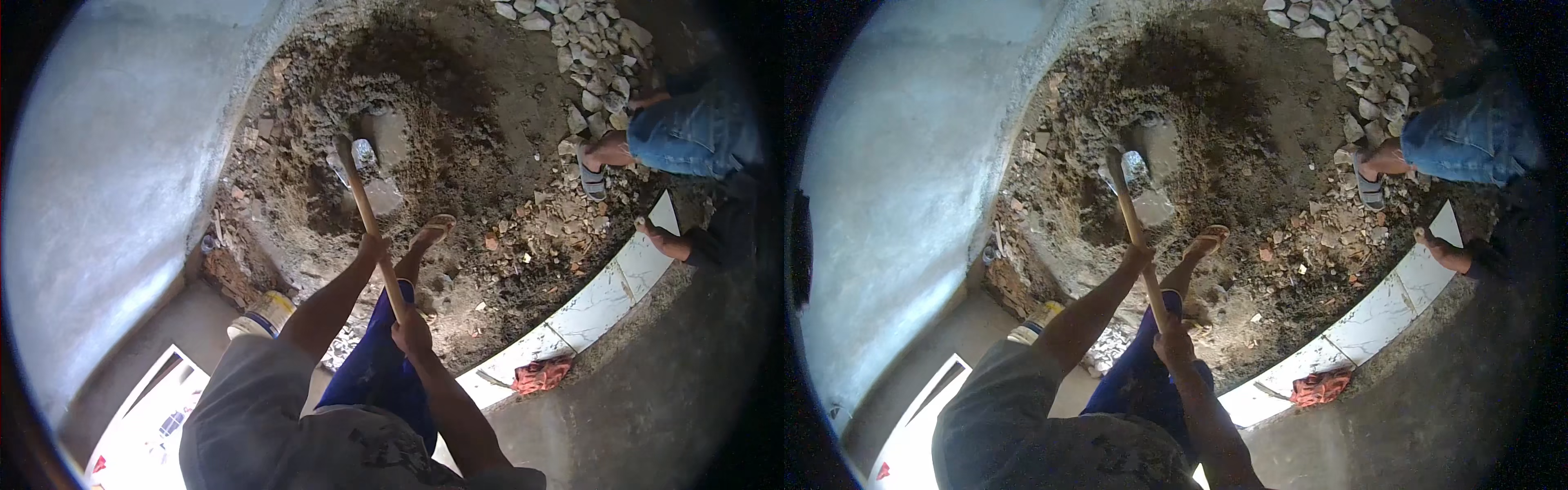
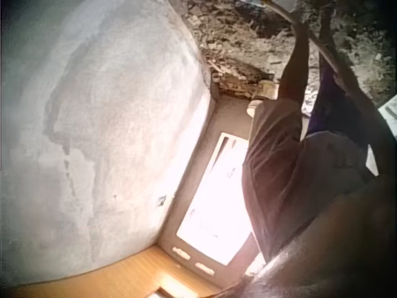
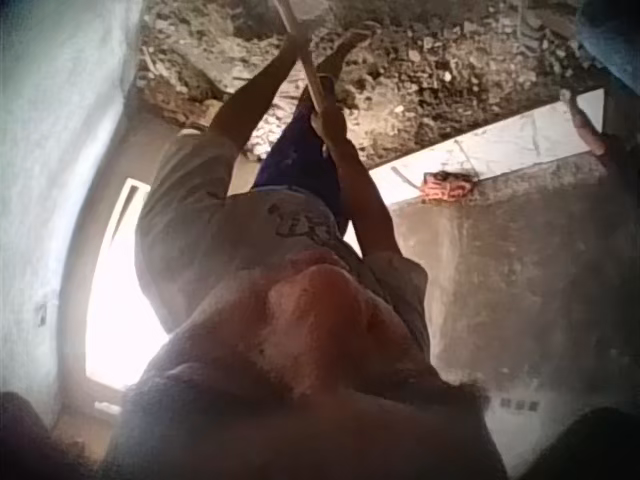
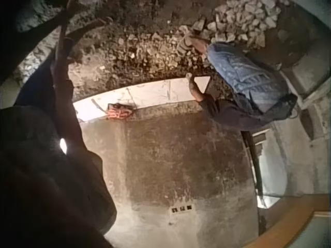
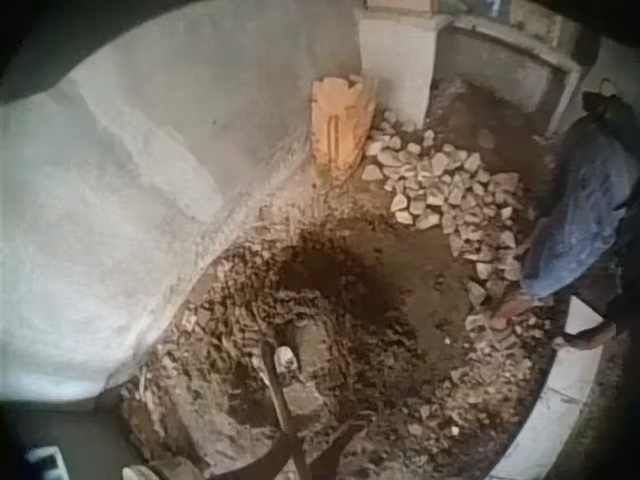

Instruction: The person uses a hoe to mix and spread dirt and debris on a floor, then uses their hands and a trowel to place and arrange stones into the mixture.

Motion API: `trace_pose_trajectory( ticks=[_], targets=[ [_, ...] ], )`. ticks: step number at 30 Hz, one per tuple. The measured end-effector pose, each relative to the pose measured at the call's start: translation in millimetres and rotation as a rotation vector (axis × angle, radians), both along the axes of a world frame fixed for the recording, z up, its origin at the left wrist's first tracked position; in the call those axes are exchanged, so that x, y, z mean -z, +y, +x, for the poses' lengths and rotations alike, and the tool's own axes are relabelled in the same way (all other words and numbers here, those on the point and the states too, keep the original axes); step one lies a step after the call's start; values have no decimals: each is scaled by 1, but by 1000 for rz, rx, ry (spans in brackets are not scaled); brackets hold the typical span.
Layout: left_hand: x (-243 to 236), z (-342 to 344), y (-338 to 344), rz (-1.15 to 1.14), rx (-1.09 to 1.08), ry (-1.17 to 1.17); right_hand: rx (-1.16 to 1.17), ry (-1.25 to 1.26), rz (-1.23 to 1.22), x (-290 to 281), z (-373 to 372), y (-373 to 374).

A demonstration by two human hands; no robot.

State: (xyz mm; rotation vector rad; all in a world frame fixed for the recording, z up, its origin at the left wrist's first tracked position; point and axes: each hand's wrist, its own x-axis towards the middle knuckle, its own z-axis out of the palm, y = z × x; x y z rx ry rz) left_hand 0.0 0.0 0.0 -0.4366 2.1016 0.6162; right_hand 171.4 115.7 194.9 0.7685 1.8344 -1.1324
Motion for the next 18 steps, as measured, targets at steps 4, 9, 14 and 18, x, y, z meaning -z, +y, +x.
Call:
trace_pose_trajectory(
  ticks=[4,9,14,18],
  targets=[
    [38,-11,66,109,-729,-244,-20,95,144,57,26,63],
    [29,17,78,204,-1173,-387,-171,148,215,85,60,124],
    [-9,40,101,536,-1277,-311,-278,85,152,87,72,184],
    [-7,-27,36,523,-934,-181,-106,177,149,88,12,149]
  ],
)
